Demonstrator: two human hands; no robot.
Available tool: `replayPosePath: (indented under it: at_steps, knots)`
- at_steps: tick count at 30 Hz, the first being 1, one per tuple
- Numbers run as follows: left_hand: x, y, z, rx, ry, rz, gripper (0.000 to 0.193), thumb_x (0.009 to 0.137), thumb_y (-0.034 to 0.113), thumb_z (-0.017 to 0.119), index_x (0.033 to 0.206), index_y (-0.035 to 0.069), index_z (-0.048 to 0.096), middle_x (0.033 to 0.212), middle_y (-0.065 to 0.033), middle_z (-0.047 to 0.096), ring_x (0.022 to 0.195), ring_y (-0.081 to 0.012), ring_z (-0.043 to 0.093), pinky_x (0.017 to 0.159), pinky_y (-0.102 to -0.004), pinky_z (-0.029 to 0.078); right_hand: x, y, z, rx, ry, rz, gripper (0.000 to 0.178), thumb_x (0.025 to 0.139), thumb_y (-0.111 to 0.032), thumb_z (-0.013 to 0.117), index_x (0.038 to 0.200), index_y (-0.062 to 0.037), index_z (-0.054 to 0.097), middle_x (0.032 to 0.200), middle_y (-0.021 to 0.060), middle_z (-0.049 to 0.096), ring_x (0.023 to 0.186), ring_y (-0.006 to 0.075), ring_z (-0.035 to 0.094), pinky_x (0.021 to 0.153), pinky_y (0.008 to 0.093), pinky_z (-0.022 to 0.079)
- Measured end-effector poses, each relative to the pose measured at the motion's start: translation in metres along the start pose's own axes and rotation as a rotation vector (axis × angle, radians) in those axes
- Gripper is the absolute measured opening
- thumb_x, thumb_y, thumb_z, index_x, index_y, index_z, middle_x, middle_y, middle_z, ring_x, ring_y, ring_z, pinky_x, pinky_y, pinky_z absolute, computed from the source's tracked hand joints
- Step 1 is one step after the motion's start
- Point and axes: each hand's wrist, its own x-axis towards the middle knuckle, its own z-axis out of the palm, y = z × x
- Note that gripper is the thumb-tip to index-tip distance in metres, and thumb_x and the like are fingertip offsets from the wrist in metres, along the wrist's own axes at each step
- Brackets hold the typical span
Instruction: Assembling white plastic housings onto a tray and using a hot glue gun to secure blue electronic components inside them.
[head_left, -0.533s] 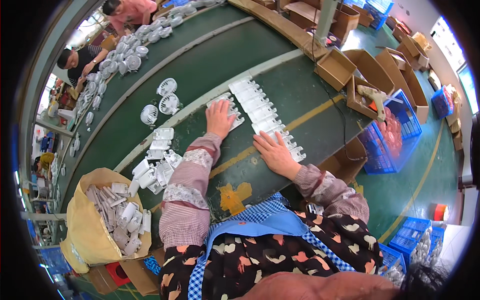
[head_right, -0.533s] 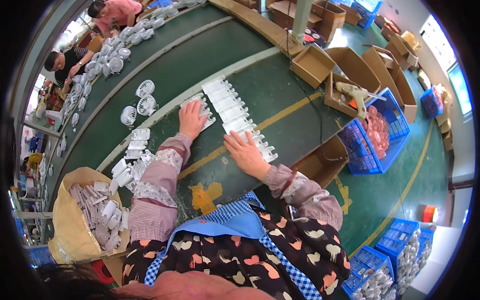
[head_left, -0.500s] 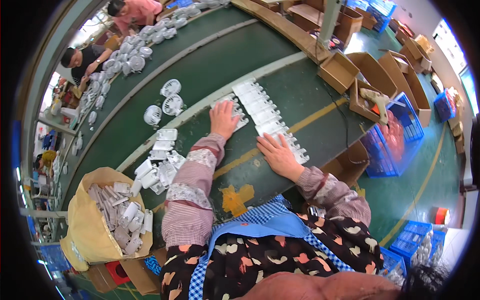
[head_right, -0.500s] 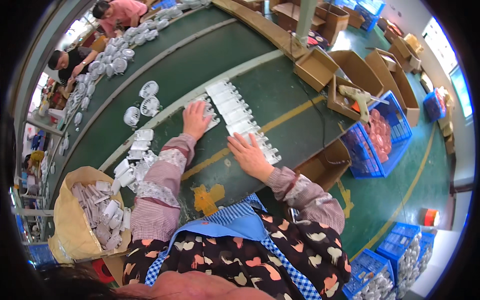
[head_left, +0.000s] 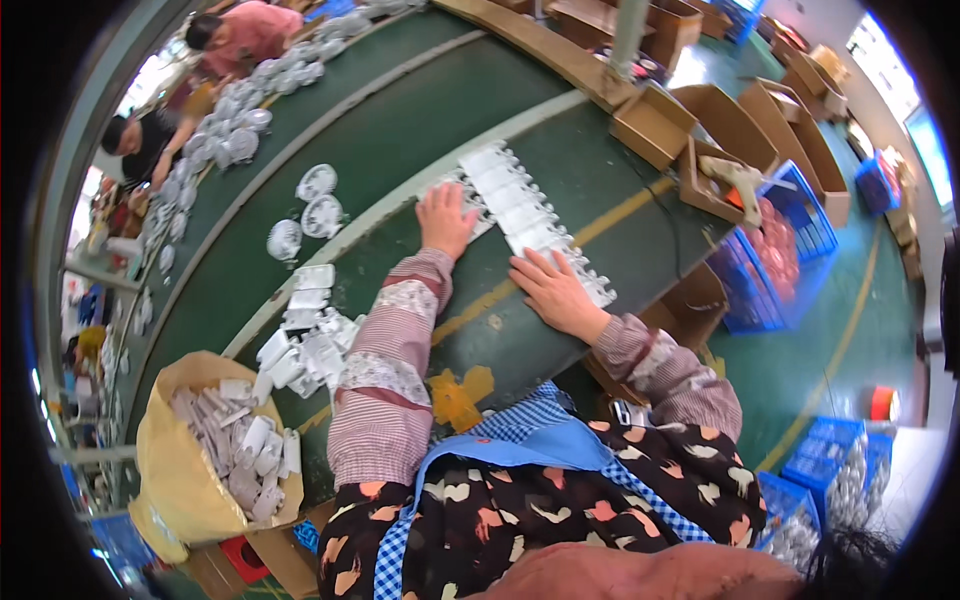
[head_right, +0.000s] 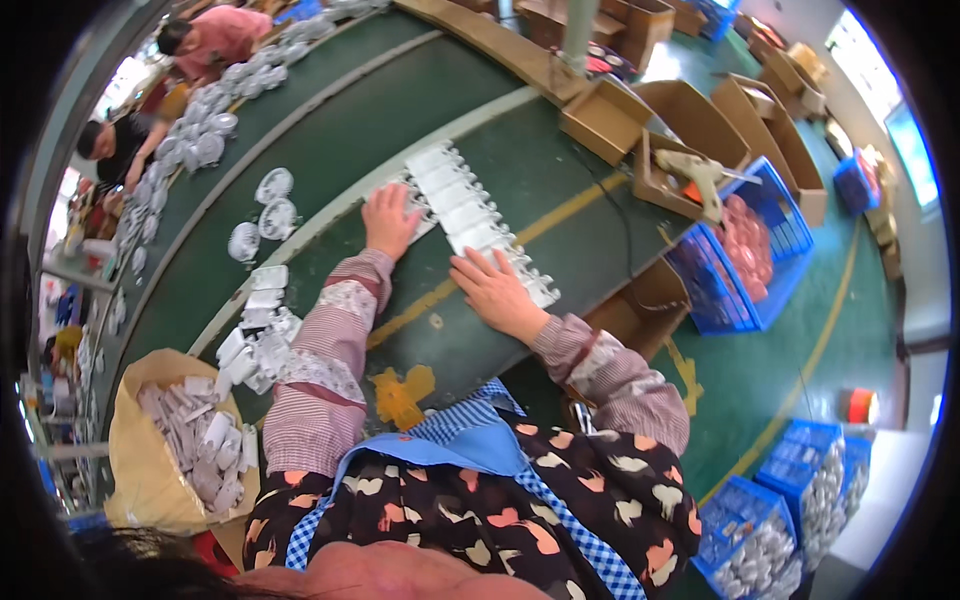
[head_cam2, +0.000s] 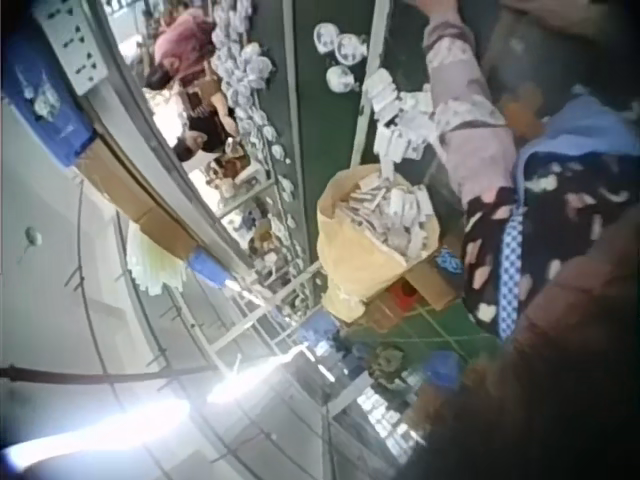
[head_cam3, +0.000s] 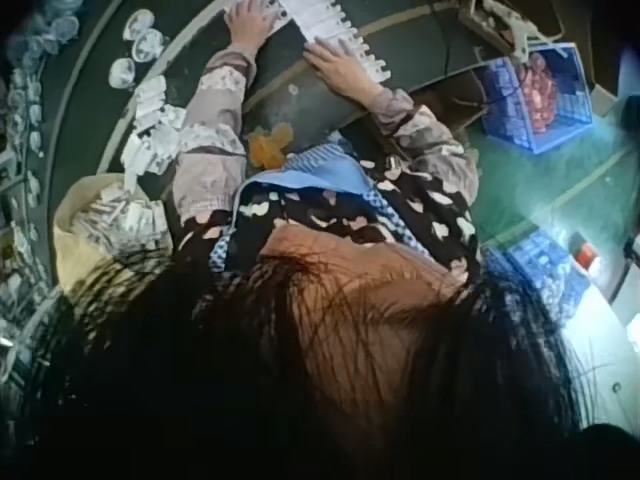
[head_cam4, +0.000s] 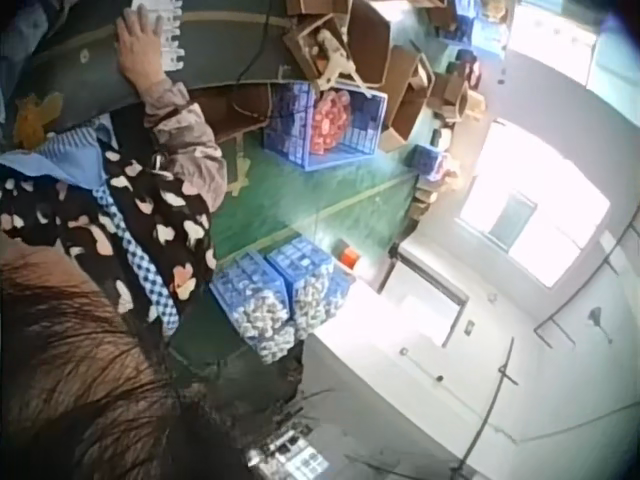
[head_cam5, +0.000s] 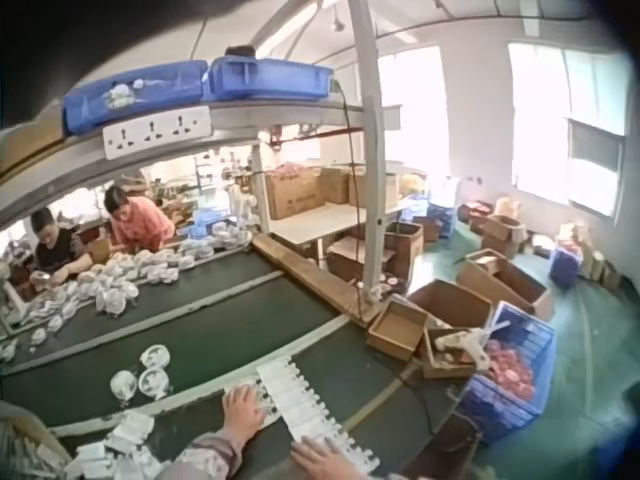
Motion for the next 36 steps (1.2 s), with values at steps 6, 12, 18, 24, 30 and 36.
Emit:
replayPosePath:
  at_steps: [6, 12, 18, 24, 30, 36]
  knots:
    - [-0.002, 0.007, -0.006, -0.060, -0.144, -0.126, 0.055, 0.079, 0.041, 0.060, 0.128, 0.018, 0.045, 0.136, -0.0068, 0.037, 0.128, -0.0316, 0.027, 0.100, -0.0602, 0.019, -0.012, -0.007, -0.019, 0.049, 0.034, 0.087, 0.049, 0.076, -0.019, 0.063, 0.122, -0.0090, 0.049, 0.137, 0.0060, 0.038, 0.132, 0.0229, 0.028, 0.105, 0.0480, 0.025]
    - [-0.025, 0.038, -0.038, -0.312, 0.044, 0.033, 0.060, 0.077, 0.028, 0.065, 0.129, 0.010, 0.042, 0.136, -0.0156, 0.034, 0.125, -0.0375, 0.029, 0.102, -0.0500, 0.024, -0.051, -0.019, -0.021, 0.057, 0.102, 0.176, 0.048, 0.073, -0.016, 0.065, 0.119, -0.0093, 0.052, 0.137, 0.0077, 0.038, 0.131, 0.0243, 0.030, 0.105, 0.0475, 0.024]
    - [-0.065, 0.101, -0.046, -0.518, -0.059, 0.102, 0.067, 0.073, 0.022, 0.069, 0.131, 0.008, 0.039, 0.139, -0.0228, 0.024, 0.124, -0.0425, 0.028, 0.103, -0.0483, 0.025, -0.059, -0.029, -0.015, 0.077, 0.156, 0.257, 0.050, 0.070, -0.015, 0.067, 0.119, -0.0112, 0.053, 0.137, 0.0085, 0.038, 0.131, 0.0247, 0.031, 0.105, 0.0501, 0.020]
    - [-0.062, 0.139, -0.019, -0.428, -0.010, 0.046, 0.064, 0.072, 0.028, 0.066, 0.129, 0.010, 0.042, 0.138, -0.0246, 0.024, 0.123, -0.0444, 0.027, 0.099, -0.0530, 0.023, -0.061, -0.009, 0.006, -0.004, 0.218, 0.282, 0.037, 0.072, -0.010, 0.062, 0.109, -0.0111, 0.059, 0.135, 0.0106, 0.042, 0.129, 0.0269, 0.035, 0.104, 0.0518, 0.021]
    - [-0.055, 0.160, -0.009, -0.476, -0.087, -0.088, 0.064, 0.077, 0.027, 0.064, 0.133, 0.012, 0.038, 0.141, -0.0235, 0.021, 0.131, -0.0435, 0.019, 0.106, -0.0566, 0.014, -0.065, 0.007, 0.005, -0.001, 0.263, 0.266, 0.038, 0.072, -0.006, 0.061, 0.109, -0.0067, 0.059, 0.133, 0.0128, 0.043, 0.129, 0.0287, 0.035, 0.105, 0.0498, 0.021]
    - [-0.060, 0.125, -0.048, -0.541, 0.030, -0.145, 0.068, 0.074, 0.026, 0.067, 0.132, 0.008, 0.037, 0.138, -0.0257, 0.023, 0.126, -0.0430, 0.025, 0.103, -0.0515, 0.021, -0.054, -0.011, -0.017, 0.016, 0.224, 0.232, 0.040, 0.074, -0.008, 0.059, 0.114, -0.0067, 0.056, 0.134, 0.0143, 0.041, 0.129, 0.0315, 0.033, 0.106, 0.0479, 0.020]
